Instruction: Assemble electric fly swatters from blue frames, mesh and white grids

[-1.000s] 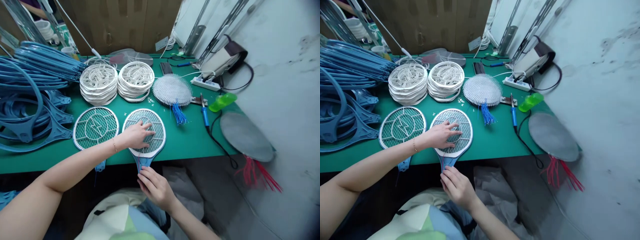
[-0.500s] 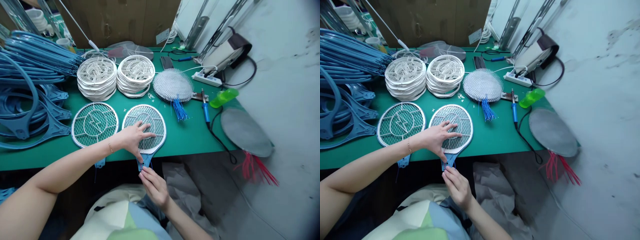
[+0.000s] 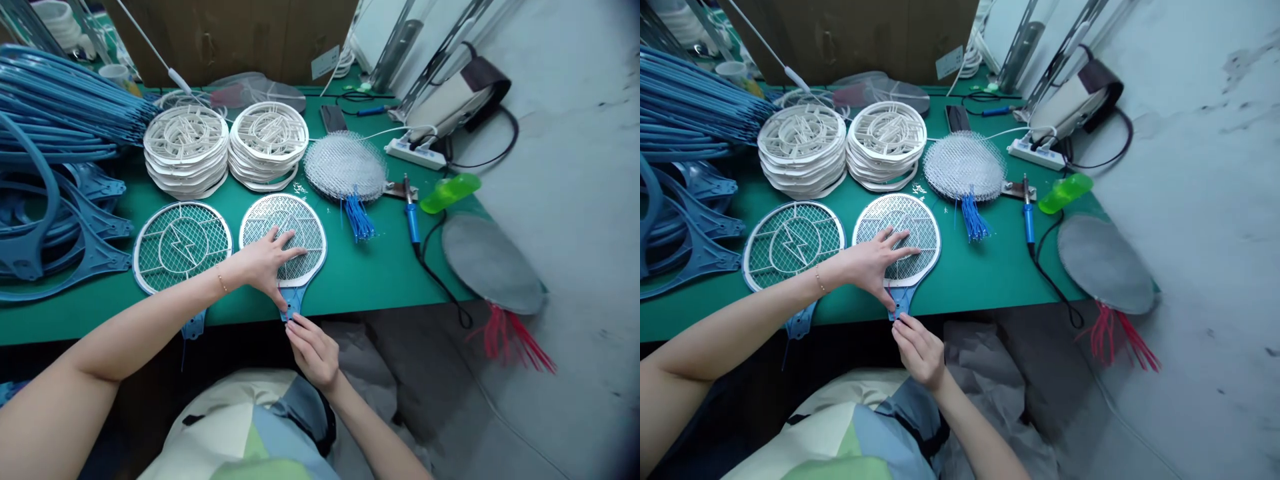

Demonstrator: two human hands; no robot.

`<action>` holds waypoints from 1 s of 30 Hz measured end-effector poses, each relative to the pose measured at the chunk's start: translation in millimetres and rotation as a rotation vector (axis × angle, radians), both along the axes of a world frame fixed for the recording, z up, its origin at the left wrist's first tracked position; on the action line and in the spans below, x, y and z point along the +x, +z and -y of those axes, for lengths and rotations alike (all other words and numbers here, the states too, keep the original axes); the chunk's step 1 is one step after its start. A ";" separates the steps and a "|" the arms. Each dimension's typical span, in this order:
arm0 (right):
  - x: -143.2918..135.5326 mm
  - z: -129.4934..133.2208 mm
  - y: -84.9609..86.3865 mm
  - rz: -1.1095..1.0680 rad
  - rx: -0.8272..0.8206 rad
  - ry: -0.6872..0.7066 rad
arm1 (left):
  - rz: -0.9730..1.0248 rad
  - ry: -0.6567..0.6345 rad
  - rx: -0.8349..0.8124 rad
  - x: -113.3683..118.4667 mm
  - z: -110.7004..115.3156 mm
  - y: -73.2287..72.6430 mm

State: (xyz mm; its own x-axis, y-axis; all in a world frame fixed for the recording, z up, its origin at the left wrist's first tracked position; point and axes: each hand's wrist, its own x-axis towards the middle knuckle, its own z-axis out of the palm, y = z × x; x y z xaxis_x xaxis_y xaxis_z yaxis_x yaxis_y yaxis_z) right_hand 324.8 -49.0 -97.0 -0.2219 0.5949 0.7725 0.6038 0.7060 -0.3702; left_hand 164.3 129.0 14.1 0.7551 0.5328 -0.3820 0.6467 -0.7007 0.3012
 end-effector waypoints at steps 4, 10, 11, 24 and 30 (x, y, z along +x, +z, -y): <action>-3.4 -0.3 -2.6 -0.013 0.044 -0.026 | -0.021 0.018 -0.005 4.7 2.7 -2.9; 1.2 -0.3 6.3 0.028 -0.003 0.000 | -0.106 0.025 0.006 12.5 7.0 -2.4; 5.9 -0.9 8.1 0.016 0.003 0.008 | -0.119 0.027 0.010 12.7 7.8 -2.1; 22.3 -11.8 23.0 0.048 -0.094 0.128 | 0.049 0.101 0.016 10.5 5.2 -4.8; 9.9 -6.5 21.1 -0.031 -0.157 0.048 | 0.018 0.096 -0.001 11.4 8.2 -3.2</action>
State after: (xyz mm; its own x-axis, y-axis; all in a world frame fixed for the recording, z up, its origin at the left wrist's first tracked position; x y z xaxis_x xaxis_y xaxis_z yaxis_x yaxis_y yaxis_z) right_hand 334.7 -42.5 -75.8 -0.2310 0.6984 0.6774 0.5573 0.6657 -0.4963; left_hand 175.7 120.8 10.8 0.7071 0.6029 -0.3695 0.7056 -0.6354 0.3135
